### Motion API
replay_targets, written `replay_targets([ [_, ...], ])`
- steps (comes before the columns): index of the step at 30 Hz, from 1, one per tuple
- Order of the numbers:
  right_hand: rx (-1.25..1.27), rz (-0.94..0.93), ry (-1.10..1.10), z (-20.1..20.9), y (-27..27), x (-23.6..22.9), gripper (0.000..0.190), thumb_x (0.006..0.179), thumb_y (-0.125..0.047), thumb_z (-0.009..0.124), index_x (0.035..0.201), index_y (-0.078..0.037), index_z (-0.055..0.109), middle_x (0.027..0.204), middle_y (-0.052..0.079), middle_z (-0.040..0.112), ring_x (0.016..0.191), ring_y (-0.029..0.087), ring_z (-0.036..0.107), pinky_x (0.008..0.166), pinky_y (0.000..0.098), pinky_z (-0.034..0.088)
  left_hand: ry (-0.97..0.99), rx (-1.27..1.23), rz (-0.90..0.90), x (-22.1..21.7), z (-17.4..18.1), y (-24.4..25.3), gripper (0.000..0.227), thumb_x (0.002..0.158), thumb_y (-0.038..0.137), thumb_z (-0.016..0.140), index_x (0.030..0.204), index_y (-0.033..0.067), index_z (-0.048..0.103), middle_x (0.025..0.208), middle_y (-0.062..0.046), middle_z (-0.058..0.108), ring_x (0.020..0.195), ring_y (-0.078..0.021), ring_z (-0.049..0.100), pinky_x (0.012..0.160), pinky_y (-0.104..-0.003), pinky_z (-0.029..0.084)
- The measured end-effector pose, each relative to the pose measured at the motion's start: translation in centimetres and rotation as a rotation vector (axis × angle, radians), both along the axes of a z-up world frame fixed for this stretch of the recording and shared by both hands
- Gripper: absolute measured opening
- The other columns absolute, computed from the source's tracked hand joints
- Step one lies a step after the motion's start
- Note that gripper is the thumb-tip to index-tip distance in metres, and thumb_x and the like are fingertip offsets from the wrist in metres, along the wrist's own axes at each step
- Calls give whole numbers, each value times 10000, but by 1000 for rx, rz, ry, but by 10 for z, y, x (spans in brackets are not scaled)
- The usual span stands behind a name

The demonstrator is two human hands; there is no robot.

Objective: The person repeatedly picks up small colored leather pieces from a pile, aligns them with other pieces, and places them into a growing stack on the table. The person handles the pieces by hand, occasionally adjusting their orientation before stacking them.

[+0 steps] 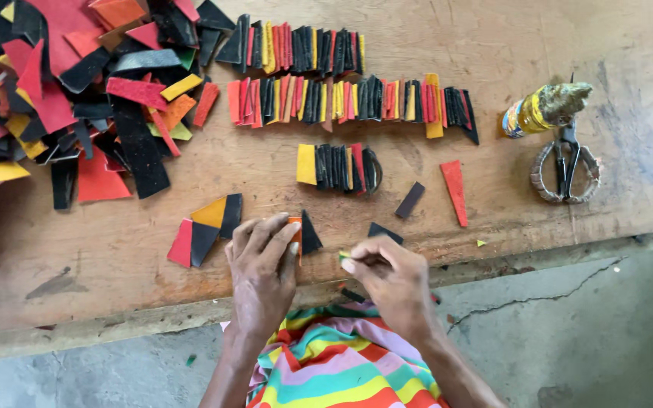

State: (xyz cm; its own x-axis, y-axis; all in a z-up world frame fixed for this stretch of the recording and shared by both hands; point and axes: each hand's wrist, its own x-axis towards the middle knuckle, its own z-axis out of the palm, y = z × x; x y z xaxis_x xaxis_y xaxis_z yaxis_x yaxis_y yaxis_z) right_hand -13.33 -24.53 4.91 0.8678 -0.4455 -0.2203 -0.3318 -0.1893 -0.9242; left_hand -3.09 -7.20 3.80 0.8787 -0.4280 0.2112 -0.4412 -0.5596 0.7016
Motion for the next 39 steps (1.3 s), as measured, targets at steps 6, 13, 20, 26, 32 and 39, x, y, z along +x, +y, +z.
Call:
replay_targets([
  [6,-218,146,-64,0,15,65,150,836,1,797,967,-26,729,872,31,755,789,98,689,724,251,555,25,-21,-49,0,-7,9,384,855,134,738,1230,68,688,1306,-88,634,1240,-334,518,1032,-484,370],
  [13,-525,370,-29,-2,11,78,148,805,-60,803,928,-36,724,860,128,729,810,299,714,722,390,547,59,-28,-43,1,-10,10,425,856,143,728,1260,39,644,1311,-95,609,1249,-321,511,1034,-482,359],
  [20,-353,281,141,13,8,65,102,836,-61,777,899,-21,708,805,154,719,769,351,671,672,404,534,31,-41,-28,2,-12,9,428,865,156,722,1268,34,641,1329,-98,604,1239,-329,510,1041,-484,354],
  [26,-510,361,-12,14,16,70,119,825,-35,775,924,-25,709,860,131,719,776,271,714,668,358,545,27,-27,-24,2,-12,7,420,878,163,719,1274,46,641,1325,-94,603,1237,-327,508,1041,-489,350],
  [32,-455,328,-5,3,-2,74,117,851,-75,785,926,-29,707,857,113,727,735,251,714,661,352,555,36,-21,-25,4,-10,7,450,853,160,716,1277,35,634,1329,-100,595,1227,-322,506,1013,-499,349],
  [39,-548,445,-34,15,-4,68,127,808,-7,745,928,-26,705,898,141,720,818,299,727,700,373,566,25,-25,-20,3,-9,10,450,854,176,717,1274,43,630,1339,-84,589,1230,-319,503,1021,-497,351],
])
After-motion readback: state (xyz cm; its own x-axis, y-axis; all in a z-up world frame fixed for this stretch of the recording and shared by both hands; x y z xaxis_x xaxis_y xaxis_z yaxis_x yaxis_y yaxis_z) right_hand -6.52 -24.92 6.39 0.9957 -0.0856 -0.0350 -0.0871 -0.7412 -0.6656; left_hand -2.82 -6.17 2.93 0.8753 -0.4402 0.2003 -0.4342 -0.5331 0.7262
